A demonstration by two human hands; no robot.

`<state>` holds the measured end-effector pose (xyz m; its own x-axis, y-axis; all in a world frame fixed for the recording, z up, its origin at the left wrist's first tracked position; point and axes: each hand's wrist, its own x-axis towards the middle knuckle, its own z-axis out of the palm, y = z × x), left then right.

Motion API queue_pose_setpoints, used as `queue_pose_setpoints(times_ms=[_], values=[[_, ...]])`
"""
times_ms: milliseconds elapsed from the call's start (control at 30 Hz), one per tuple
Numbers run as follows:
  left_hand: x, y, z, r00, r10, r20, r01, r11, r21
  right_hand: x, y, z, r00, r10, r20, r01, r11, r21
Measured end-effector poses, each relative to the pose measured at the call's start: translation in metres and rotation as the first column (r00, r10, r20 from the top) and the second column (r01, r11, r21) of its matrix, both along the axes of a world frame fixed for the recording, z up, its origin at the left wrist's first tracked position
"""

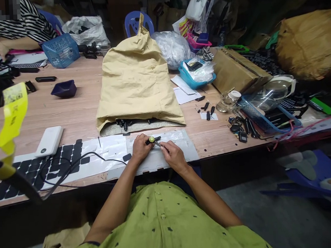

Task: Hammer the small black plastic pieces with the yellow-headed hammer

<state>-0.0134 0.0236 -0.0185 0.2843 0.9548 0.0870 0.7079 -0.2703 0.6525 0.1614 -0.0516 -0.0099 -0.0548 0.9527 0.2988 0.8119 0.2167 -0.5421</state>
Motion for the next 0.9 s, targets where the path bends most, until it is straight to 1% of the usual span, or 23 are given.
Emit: queue_pose_setpoints(times_ms=[67, 133, 233, 300, 467, 600, 700, 767, 833, 900], values=[[0.0, -0.001, 0.0, 1.0, -0.001, 0.012, 0.001, 1.0, 0.003, 0.003, 0.005, -0.002, 0.999, -0.034, 0.027, 0.033, 0.999, 0.008], [0.001, -0.001, 0.0, 1.0, 0.004, 0.028, -0.004, 1.0, 0.011, 0.01, 0.014, -0.003, 0.993, -0.098, 0.067, 0.095, 0.995, 0.034], [0.001, -0.001, -0.001, 0.999, 0.016, 0.034, -0.017, 1.0, 0.021, 0.024, 0.031, -0.005, 0.97, -0.198, 0.14, 0.19, 0.979, 0.066], [0.001, -0.002, -0.002, 0.999, 0.019, 0.031, -0.02, 1.0, 0.023, 0.031, 0.04, -0.007, 0.952, -0.24, 0.192, 0.232, 0.971, 0.062], [0.0, -0.004, 0.0, 1.0, 0.019, 0.022, -0.019, 1.0, 0.016, 0.032, 0.046, -0.016, 0.923, -0.272, 0.272, 0.264, 0.962, 0.068], [-0.004, -0.002, 0.001, 1.0, 0.003, 0.02, -0.003, 1.0, -0.009, 0.025, 0.045, -0.016, 0.906, -0.278, 0.319, 0.279, 0.959, 0.044], [-0.008, 0.0, 0.002, 0.999, -0.038, 0.013, 0.038, 0.999, -0.02, 0.024, 0.046, -0.015, 0.901, -0.272, 0.339, 0.276, 0.96, 0.037], [-0.01, -0.003, 0.005, 0.997, -0.081, 0.001, 0.081, 0.997, -0.015, 0.024, 0.047, -0.014, 0.902, -0.268, 0.337, 0.269, 0.962, 0.045], [-0.012, -0.014, 0.008, 0.99, -0.142, -0.01, 0.142, 0.99, 0.0, 0.024, 0.048, -0.013, 0.904, -0.263, 0.335, 0.263, 0.964, 0.048], [-0.014, -0.032, 0.011, 0.969, -0.245, -0.015, 0.245, 0.969, 0.015, 0.023, 0.048, -0.012, 0.904, -0.261, 0.338, 0.262, 0.964, 0.044]])
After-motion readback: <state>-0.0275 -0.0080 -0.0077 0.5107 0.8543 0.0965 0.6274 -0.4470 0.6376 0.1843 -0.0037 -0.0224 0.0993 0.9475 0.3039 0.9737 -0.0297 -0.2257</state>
